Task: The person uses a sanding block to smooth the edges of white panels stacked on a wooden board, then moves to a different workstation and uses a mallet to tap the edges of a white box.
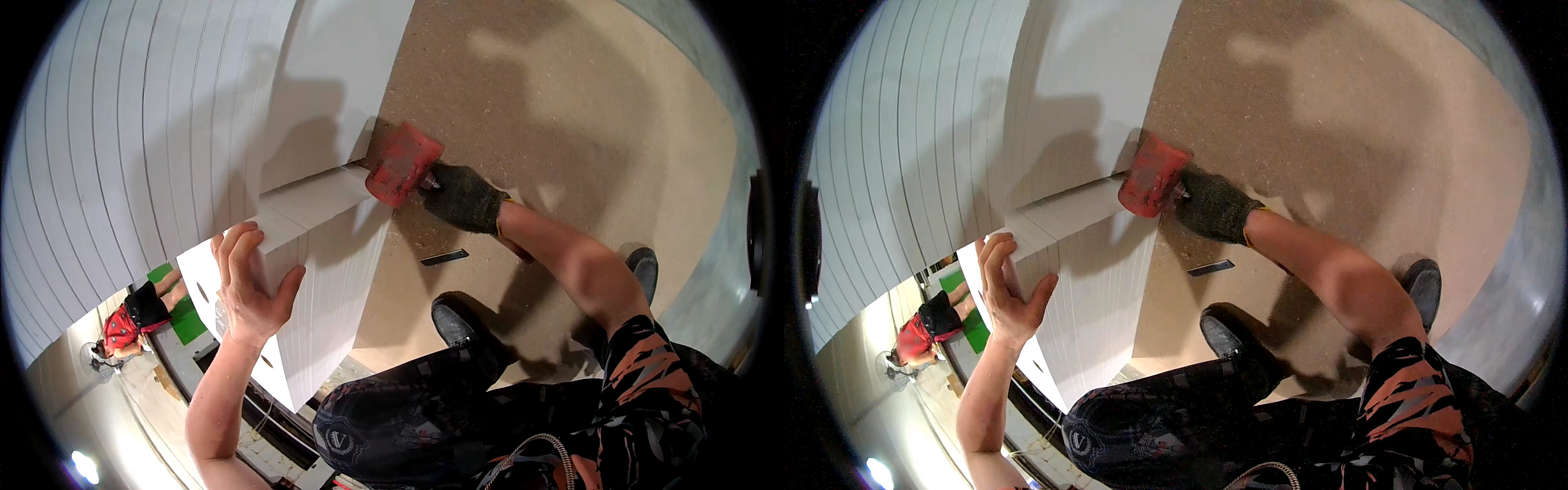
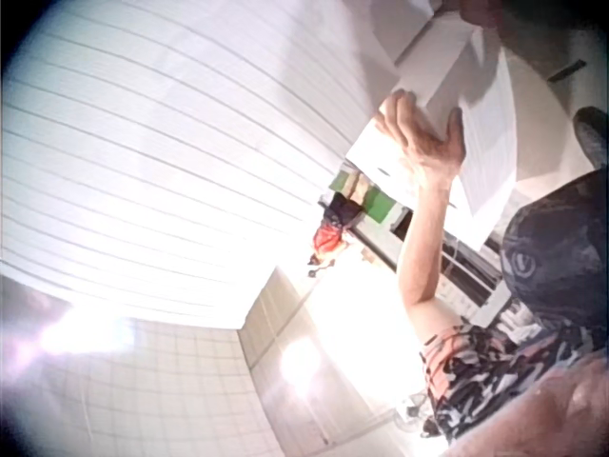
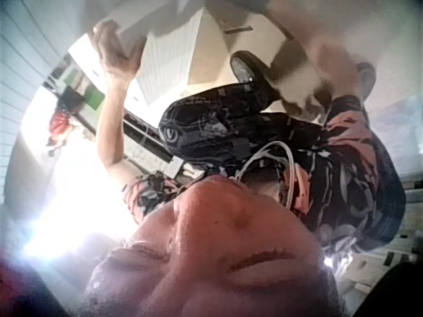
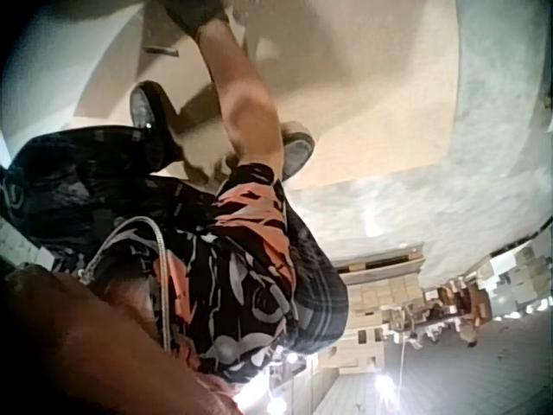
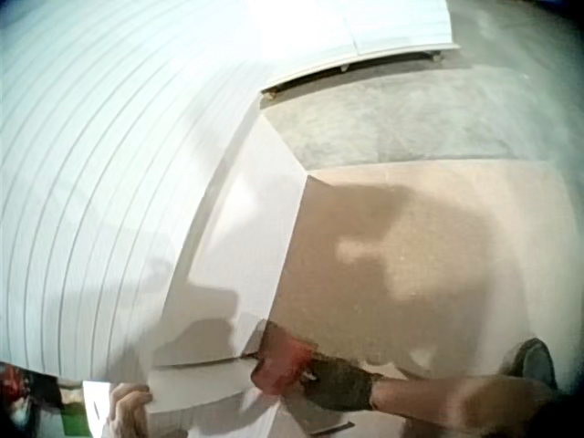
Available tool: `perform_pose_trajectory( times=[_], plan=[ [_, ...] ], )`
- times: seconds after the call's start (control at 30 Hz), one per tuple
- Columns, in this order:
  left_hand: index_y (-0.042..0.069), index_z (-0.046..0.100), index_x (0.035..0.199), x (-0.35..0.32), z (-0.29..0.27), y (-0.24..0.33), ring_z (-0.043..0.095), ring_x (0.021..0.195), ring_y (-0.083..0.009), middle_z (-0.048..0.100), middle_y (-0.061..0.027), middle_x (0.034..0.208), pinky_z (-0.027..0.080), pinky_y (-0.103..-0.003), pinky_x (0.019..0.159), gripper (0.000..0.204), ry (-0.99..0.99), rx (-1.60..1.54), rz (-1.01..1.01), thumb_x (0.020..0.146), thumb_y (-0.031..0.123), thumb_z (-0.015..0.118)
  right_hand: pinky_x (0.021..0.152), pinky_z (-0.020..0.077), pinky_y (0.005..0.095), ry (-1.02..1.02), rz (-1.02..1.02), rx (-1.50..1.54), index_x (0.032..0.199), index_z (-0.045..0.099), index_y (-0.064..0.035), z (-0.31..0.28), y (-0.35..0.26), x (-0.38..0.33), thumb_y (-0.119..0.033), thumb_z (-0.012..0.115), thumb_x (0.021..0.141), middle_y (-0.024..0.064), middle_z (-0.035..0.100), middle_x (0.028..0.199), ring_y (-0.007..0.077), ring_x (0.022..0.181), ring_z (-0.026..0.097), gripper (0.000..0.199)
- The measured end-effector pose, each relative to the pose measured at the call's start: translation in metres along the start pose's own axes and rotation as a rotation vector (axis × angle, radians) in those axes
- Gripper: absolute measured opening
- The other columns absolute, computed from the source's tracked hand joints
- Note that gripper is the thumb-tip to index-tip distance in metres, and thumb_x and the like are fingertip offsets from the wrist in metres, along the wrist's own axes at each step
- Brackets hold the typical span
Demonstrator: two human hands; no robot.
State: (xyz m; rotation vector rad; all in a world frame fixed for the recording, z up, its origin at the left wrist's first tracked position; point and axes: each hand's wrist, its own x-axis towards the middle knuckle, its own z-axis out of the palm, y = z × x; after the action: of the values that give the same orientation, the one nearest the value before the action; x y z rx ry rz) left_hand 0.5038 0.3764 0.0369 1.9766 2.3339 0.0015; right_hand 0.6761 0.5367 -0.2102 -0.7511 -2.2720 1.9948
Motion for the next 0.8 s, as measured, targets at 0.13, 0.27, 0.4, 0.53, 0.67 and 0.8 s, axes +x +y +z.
perform_pose_trajectory(
  times=[0.13,0.27,0.4,0.53,0.67,0.8],
  plan=[
    [0.005,0.044,0.122,-0.002,0.003,-0.001,0.045,0.113,-0.0397,0.049,-0.0179,0.122,0.039,-0.048,0.095,0.068,0.009,-0.031,-0.034,0.064,0.003,0.08,0.084,0.049,0.0448,0.009,-0.02,-0.003,0.11,0.056,-0.0041,0.003,0.003,-0.002,-0.022,0.06,0.086,0.0222,0.064,0.102,0.0408,0.099,0.06,0.031],
    [0.003,0.048,0.122,-0.005,0.008,-0.005,0.044,0.117,-0.0388,0.051,-0.0178,0.124,0.033,-0.048,0.103,0.063,0.057,-0.042,-0.035,0.067,0.009,0.079,0.08,0.05,0.0454,0.104,-0.31,-0.011,0.107,0.055,-0.0032,0.0,-0.014,0.006,-0.019,0.061,0.083,0.0211,0.065,0.094,0.0402,0.094,0.062,0.029],
    [0.001,0.051,0.124,-0.013,0.005,-0.013,0.045,0.122,-0.0361,0.052,-0.0178,0.128,0.029,-0.047,0.107,0.047,0.069,-0.069,-0.062,0.086,0.026,0.063,0.076,0.0511,0.0464,-0.004,-0.257,0.064,0.104,0.054,-0.0024,-0.015,-0.055,0.013,-0.016,0.061,0.08,0.0215,0.065,0.093,0.0398,0.089,0.063,0.028],
    [-0.001,0.05,0.128,-0.02,0.006,-0.02,0.047,0.122,-0.0333,0.051,-0.0184,0.13,0.03,-0.043,0.107,0.043,0.138,-0.138,-0.15,0.1,0.03,0.038,0.079,0.053,0.0401,0.128,-0.356,0.098,0.108,0.056,-0.0014,-0.006,-0.067,0.001,-0.019,0.063,0.082,0.0167,0.066,0.1,0.0335,0.091,0.065,0.032],
    [-0.006,0.046,0.133,-0.015,0.019,-0.013,0.042,0.127,-0.0262,0.048,-0.0167,0.135,0.028,-0.037,0.109,0.044,0.204,-0.261,-0.321,0.104,0.024,0.033,0.085,0.0532,0.0332,-0.094,-0.708,0.84,0.12,0.057,-0.006,0.104,-0.017,0.018,-0.025,0.062,0.089,0.0099,0.065,0.107,0.0238,0.097,0.064,0.037],
    [-0.006,0.045,0.135,-0.015,0.01,-0.008,0.042,0.128,-0.0221,0.047,-0.0159,0.139,0.027,-0.034,0.109,0.041,0.201,-0.197,-0.333,0.104,0.019,0.033,0.07,0.0555,0.0357,0.104,-0.651,0.384,0.113,0.061,-0.0093,0.108,-0.05,-0.05,-0.045,0.066,0.082,0.0086,0.07,0.09,0.0263,0.081,0.07,0.048]
  ],
)
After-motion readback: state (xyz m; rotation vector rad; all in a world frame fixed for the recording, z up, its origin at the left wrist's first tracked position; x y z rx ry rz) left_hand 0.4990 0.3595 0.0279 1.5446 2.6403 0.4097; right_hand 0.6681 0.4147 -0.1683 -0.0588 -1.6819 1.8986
